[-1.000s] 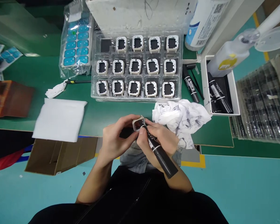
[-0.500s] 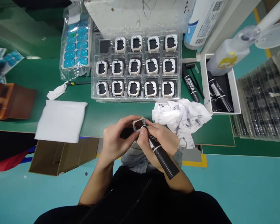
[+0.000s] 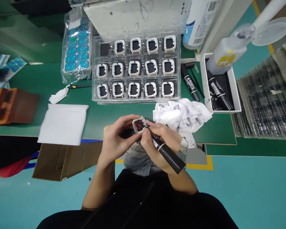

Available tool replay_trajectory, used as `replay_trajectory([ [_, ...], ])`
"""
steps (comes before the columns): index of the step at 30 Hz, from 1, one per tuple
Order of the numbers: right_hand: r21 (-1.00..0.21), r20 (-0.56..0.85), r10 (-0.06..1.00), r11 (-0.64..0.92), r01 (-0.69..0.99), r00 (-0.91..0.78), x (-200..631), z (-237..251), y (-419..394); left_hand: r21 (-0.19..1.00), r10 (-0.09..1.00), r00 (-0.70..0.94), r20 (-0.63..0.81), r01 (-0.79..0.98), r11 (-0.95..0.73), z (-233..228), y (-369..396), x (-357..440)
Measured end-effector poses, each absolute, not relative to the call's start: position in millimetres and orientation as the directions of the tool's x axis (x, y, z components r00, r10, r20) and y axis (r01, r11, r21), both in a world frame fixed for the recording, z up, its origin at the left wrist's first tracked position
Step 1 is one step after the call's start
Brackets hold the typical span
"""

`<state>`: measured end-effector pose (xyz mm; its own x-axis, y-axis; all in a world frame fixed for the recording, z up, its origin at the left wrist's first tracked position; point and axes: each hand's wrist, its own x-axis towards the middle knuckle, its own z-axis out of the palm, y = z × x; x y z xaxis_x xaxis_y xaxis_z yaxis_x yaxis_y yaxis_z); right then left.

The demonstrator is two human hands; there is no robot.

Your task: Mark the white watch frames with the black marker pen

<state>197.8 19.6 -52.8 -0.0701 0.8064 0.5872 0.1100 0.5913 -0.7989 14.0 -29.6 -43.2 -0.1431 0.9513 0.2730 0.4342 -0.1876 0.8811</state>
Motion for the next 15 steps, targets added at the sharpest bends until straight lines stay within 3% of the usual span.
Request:
replay_trajectory([
  [8, -0.817, 0.576, 0.816, 0.577, 0.007, -0.044, 199.9, -59.9, 19.2, 0.913, 0.964, -0.150, 0.221, 0.379, -0.150, -40.0, -28.2, 14.8],
  [15, -0.767, 0.641, 0.767, 0.638, -0.064, -0.026, 200.3, -66.1, 17.7, 0.879, 0.959, -0.069, 0.274, 0.424, -0.220, -38.0, -24.3, 11.7],
])
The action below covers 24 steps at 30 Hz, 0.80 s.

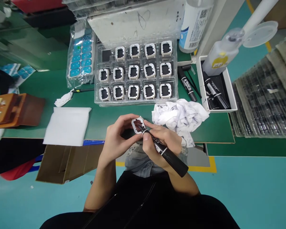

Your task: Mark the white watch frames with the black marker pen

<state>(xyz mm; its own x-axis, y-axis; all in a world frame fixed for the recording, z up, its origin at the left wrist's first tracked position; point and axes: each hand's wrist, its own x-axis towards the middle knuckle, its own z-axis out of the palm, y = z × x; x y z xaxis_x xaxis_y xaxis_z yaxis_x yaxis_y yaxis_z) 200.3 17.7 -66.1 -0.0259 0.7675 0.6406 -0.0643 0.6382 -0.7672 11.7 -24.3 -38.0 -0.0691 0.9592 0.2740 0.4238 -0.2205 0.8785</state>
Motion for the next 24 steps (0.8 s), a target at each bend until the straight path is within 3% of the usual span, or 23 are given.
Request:
replay_trajectory([
  [9, -0.790, 0.613, 0.787, 0.609, -0.066, -0.069, 199.0, -56.3, 17.0, 0.857, 0.939, -0.124, 0.320, 0.461, -0.230, -49.6, -23.0, 17.3],
  [14, -0.840, 0.512, 0.858, 0.507, -0.192, 0.023, 197.8, -63.2, 15.0, 0.840, 0.943, -0.069, 0.325, 0.479, -0.254, -41.8, -25.6, 14.1],
  [19, -0.827, 0.531, 0.843, 0.537, -0.168, 0.082, 200.1, -74.6, 16.2, 0.621, 0.899, -0.038, 0.436, 0.736, -0.270, -6.5, -2.6, -35.6],
  [24, -0.813, 0.565, 0.824, 0.566, -0.137, 0.054, 200.2, -81.9, 17.0, 0.382, 0.884, -0.085, 0.461, 0.917, -0.111, 25.6, 83.1, -117.9],
])
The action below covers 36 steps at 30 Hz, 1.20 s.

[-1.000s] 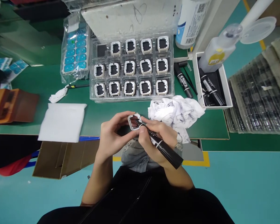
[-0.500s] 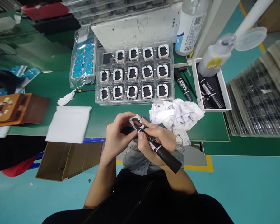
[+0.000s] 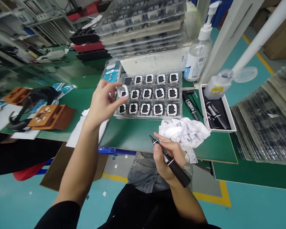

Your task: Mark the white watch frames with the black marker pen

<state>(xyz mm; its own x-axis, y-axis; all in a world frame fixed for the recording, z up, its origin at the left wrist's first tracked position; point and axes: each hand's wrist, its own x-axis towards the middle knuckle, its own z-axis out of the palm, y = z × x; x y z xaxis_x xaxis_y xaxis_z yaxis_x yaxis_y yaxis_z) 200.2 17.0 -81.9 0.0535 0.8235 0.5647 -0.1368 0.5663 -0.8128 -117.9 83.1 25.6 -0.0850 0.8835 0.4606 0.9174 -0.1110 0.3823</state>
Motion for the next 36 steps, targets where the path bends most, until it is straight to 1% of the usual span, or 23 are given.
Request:
replay_trajectory([
  [2, -0.816, 0.558, 0.828, 0.560, -0.141, 0.056, 200.0, -83.6, 16.9, 0.339, 0.906, -0.102, 0.410, 0.939, -0.048, 29.3, 124.3, -142.6],
  [4, -0.819, 0.554, 0.831, 0.555, -0.145, 0.054, 200.3, -84.7, 16.9, 0.315, 0.941, -0.114, 0.320, 0.949, 0.008, 29.3, 158.2, -158.1],
  [6, -0.816, 0.560, 0.827, 0.560, -0.145, 0.045, 201.0, -85.1, 16.7, 0.297, 0.970, -0.122, 0.209, 0.953, 0.056, 28.6, 179.9, -165.1],
  [8, -0.815, 0.563, 0.825, 0.563, -0.137, 0.040, 201.5, -84.7, 16.6, 0.281, 0.980, -0.135, 0.146, 0.956, 0.089, 29.5, 190.1, -165.8],
  [9, -0.815, 0.564, 0.825, 0.564, -0.131, 0.039, 201.6, -84.3, 16.5, 0.271, 0.978, -0.144, 0.154, 0.957, 0.098, 30.6, 192.5, -164.3],
  [11, -0.817, 0.565, 0.824, 0.565, -0.113, 0.039, 201.4, -83.0, 16.4, 0.249, 0.962, -0.151, 0.229, 0.964, 0.092, 33.2, 196.2, -158.2],
  [13, -0.815, 0.571, 0.820, 0.572, -0.095, 0.037, 201.2, -81.7, 16.4, 0.225, 0.954, -0.120, 0.275, 0.973, 0.058, 35.2, 202.3, -149.2],
  [14, -0.813, 0.575, 0.817, 0.576, -0.091, 0.036, 201.1, -81.2, 16.4, 0.216, 0.960, -0.091, 0.264, 0.976, 0.033, 35.6, 206.6, -144.2],
  [17, -0.814, 0.574, 0.818, 0.574, -0.086, 0.032, 201.6, -80.7, 16.2, 0.213, 0.985, 0.014, 0.170, 0.976, -0.051, 34.8, 220.5, -131.2],
  [19, -0.813, 0.576, 0.817, 0.576, -0.083, 0.034, 201.9, -80.8, 15.9, 0.218, 0.987, 0.059, 0.147, 0.972, -0.090, 34.1, 226.2, -126.0],
  [22, -0.802, 0.591, 0.806, 0.592, -0.081, 0.038, 201.6, -79.9, 15.8, 0.237, 0.987, 0.063, 0.151, 0.966, -0.098, 35.2, 225.6, -123.7],
  [25, -0.793, 0.603, 0.796, 0.605, -0.073, 0.041, 201.1, -77.2, 16.9, 0.286, 0.984, 0.046, 0.170, 0.954, -0.094, 37.5, 217.4, -125.0],
  [28, -0.779, 0.620, 0.783, 0.621, -0.080, 0.039, 200.8, -74.3, 18.6, 0.324, 0.979, 0.068, 0.191, 0.937, -0.128, 36.2, 204.7, -126.8],
  [33, -0.770, 0.632, 0.774, 0.633, -0.073, 0.041, 200.6, -71.8, 20.1, 0.305, 0.970, 0.091, 0.225, 0.939, -0.159, 24.5, 177.5, -126.5],
  [36, -0.770, 0.633, 0.773, 0.634, -0.078, 0.031, 201.1, -72.2, 19.7, 0.311, 0.972, 0.085, 0.218, 0.938, -0.152, 21.7, 166.6, -127.5],
])
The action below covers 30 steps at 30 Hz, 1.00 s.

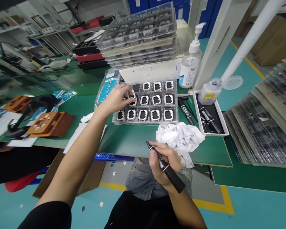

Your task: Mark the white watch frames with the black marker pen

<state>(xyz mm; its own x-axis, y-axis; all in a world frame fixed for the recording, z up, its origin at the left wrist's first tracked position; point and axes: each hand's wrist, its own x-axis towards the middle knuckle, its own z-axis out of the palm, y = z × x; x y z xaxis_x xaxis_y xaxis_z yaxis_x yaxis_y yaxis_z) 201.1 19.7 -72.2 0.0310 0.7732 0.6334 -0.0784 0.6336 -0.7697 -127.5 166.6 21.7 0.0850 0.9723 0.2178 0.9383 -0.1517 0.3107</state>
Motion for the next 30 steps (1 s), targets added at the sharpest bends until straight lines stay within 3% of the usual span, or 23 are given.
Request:
replay_trajectory([
  [5, -0.778, 0.623, 0.781, 0.624, -0.078, 0.030, 202.1, -72.8, 18.1, 0.377, 0.967, 0.012, 0.256, 0.919, -0.112, 33.0, 157.4, -129.6],
  [8, -0.780, 0.622, 0.783, 0.623, -0.063, 0.037, 201.7, -72.1, 17.6, 0.500, 0.933, -0.048, 0.356, 0.854, -0.146, 38.3, 135.3, -119.4],
  [13, -0.781, 0.614, 0.788, 0.615, -0.110, 0.040, 202.0, -74.0, 17.7, 0.782, 0.908, -0.091, 0.409, 0.549, -0.297, 17.0, 55.3, -68.0],
  [17, -0.772, 0.624, 0.780, 0.623, -0.122, 0.035, 203.7, -75.7, 16.5, 0.892, 0.937, -0.111, 0.331, 0.361, -0.272, -18.0, -3.5, -16.1],
  [21, -0.812, 0.581, 0.813, 0.582, -0.049, 0.037, 203.6, -74.5, 14.9, 0.910, 0.949, -0.138, 0.285, 0.351, -0.222, -39.4, -26.7, 13.3],
  [30, -0.823, 0.557, 0.826, 0.563, 0.080, -0.083, 202.3, -60.9, 17.2, 0.845, 0.933, -0.148, 0.329, 0.487, -0.221, -43.7, -29.0, 21.3],
])
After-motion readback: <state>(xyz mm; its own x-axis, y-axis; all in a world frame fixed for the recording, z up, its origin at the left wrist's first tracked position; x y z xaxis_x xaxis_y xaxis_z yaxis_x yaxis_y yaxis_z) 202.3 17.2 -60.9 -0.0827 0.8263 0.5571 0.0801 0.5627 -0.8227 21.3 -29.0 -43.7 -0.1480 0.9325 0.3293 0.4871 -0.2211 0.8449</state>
